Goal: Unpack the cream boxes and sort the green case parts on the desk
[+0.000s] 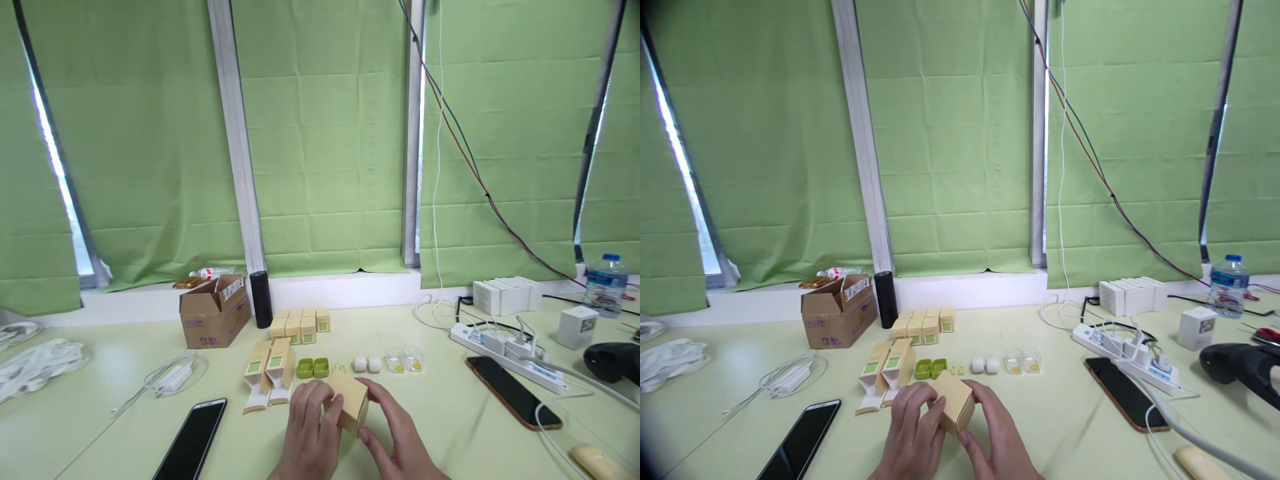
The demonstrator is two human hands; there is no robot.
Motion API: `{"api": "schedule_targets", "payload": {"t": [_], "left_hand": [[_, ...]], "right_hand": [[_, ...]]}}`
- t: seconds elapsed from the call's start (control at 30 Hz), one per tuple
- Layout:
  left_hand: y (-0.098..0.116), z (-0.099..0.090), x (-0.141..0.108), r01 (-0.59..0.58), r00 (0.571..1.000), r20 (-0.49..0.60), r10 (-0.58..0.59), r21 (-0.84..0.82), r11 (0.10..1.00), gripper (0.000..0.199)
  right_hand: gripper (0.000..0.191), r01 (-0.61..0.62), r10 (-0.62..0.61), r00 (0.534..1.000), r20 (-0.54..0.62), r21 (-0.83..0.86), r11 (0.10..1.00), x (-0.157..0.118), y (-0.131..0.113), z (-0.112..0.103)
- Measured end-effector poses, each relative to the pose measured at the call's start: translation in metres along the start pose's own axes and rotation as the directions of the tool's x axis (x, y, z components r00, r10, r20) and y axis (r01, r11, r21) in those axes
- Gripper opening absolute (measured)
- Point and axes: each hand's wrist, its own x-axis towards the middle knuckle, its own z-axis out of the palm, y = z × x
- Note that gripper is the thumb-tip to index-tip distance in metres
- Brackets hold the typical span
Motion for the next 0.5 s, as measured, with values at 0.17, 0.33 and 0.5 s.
{"api": "schedule_targets", "payload": {"t": [0.17,0.33,0.5], "left_hand": [[-0.001,-0.004,0.006,-0.026,0.991,0.132,0.035,-0.069,0.997,0.041],[0.002,0.0,-0.001,0.005,0.98,0.198,-0.002,-0.017,1.0,0.033],[0.003,0.005,-0.007,-0.01,0.974,0.228,0.006,0.019,1.0,0.032]], "right_hand": [[0.062,-0.083,0.079,0.996,0.051,0.072,0.994,0.0,-0.002,0.006],[0.058,-0.151,0.152,0.988,-0.003,0.104,0.983,-0.002,-0.002,0.013],[0.056,-0.157,0.157,0.988,0.002,0.093,0.983,-0.002,0.002,0.016]]}}
